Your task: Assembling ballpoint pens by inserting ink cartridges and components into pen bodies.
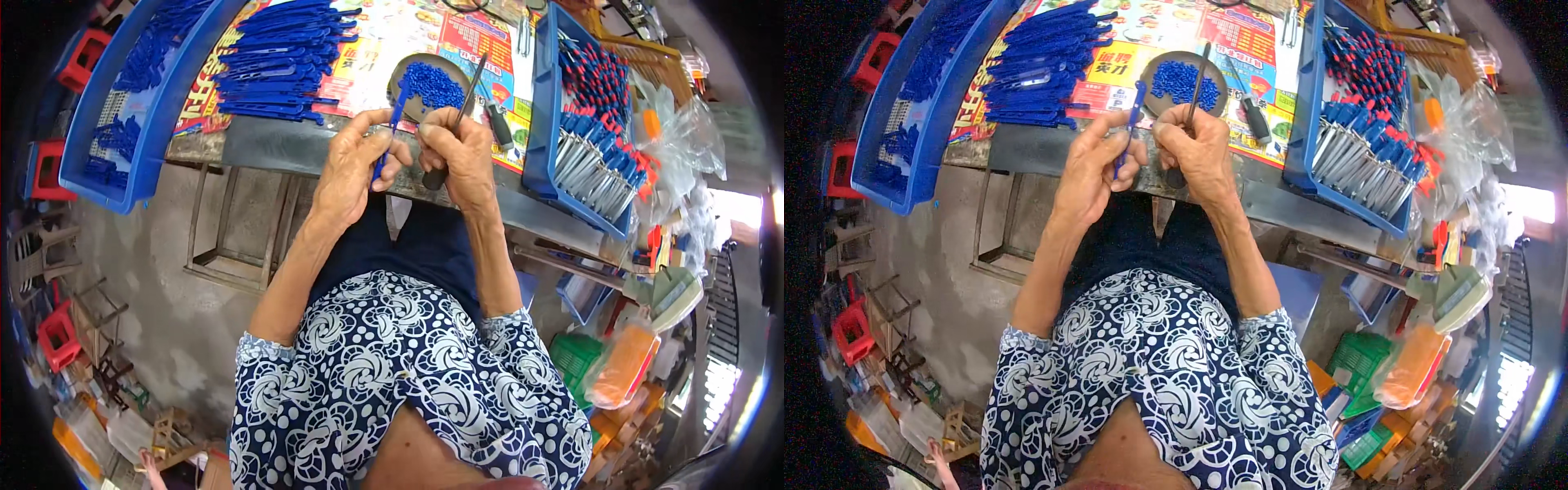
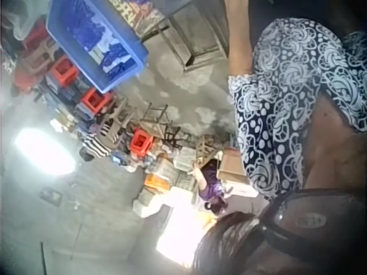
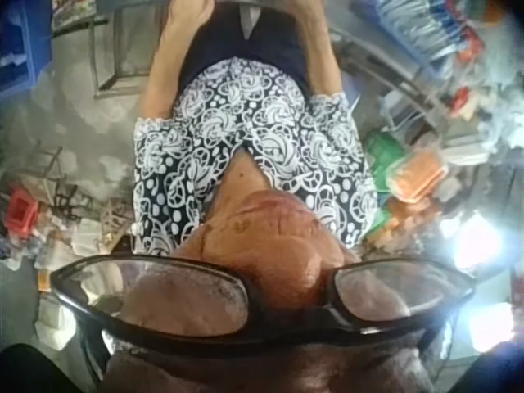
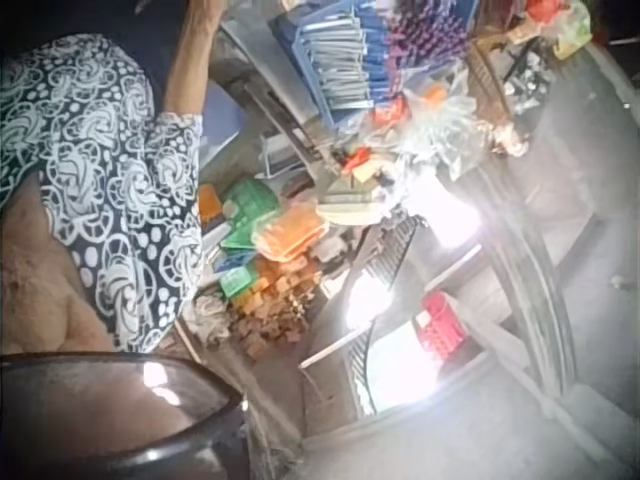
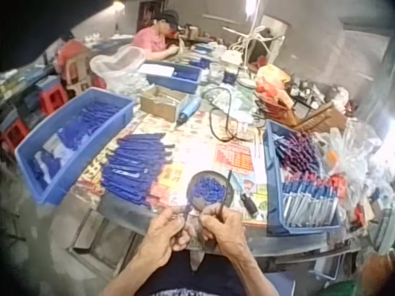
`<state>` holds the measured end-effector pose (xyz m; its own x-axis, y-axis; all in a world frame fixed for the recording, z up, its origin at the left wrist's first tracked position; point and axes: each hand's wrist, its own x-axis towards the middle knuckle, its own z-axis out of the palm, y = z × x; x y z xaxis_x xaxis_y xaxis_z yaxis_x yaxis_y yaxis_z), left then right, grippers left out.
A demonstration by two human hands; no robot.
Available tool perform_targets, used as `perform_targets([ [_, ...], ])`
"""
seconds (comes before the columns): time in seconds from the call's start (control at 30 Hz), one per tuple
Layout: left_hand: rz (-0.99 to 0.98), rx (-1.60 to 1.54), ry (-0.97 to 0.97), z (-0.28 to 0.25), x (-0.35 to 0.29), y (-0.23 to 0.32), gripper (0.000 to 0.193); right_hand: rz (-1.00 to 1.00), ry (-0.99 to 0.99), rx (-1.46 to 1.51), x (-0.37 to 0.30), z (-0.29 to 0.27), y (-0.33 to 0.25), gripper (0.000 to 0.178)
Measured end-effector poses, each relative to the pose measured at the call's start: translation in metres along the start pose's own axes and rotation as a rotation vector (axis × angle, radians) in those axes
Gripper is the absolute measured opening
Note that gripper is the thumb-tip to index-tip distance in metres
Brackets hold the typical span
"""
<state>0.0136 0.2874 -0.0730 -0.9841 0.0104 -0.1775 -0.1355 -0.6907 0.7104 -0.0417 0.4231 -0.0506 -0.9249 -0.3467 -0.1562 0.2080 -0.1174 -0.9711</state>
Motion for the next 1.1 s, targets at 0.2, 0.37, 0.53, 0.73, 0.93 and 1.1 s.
perform_targets([
  [0.2, 0.022, -0.030, 0.025, -0.002, -0.003, -0.001, 0.021, -0.054, -0.006, -0.164, 0.002, 0.009, 0.002, 0.007],
  [0.37, 0.031, 0.016, 0.004, -0.005, -0.004, 0.000, 0.019, -0.032, -0.016, -0.131, 0.005, 0.011, 0.002, 0.008],
  [0.53, 0.064, 0.075, 0.034, -0.005, -0.007, -0.002, 0.020, -0.016, -0.050, -0.066, 0.007, 0.010, 0.005, 0.008],
  [0.73, 0.110, 0.128, 0.053, -0.004, -0.009, -0.003, 0.019, -0.003, -0.084, -0.048, 0.008, 0.010, 0.007, 0.007],
  [0.93, 0.140, 0.221, 0.068, -0.003, -0.011, -0.002, 0.017, 0.013, -0.081, -0.021, 0.009, 0.008, 0.008, 0.007],
  [1.1, 0.184, 0.280, 0.094, 0.001, -0.014, -0.003, 0.016, 0.022, -0.092, -0.016, 0.008, 0.008, 0.008, 0.007],
])
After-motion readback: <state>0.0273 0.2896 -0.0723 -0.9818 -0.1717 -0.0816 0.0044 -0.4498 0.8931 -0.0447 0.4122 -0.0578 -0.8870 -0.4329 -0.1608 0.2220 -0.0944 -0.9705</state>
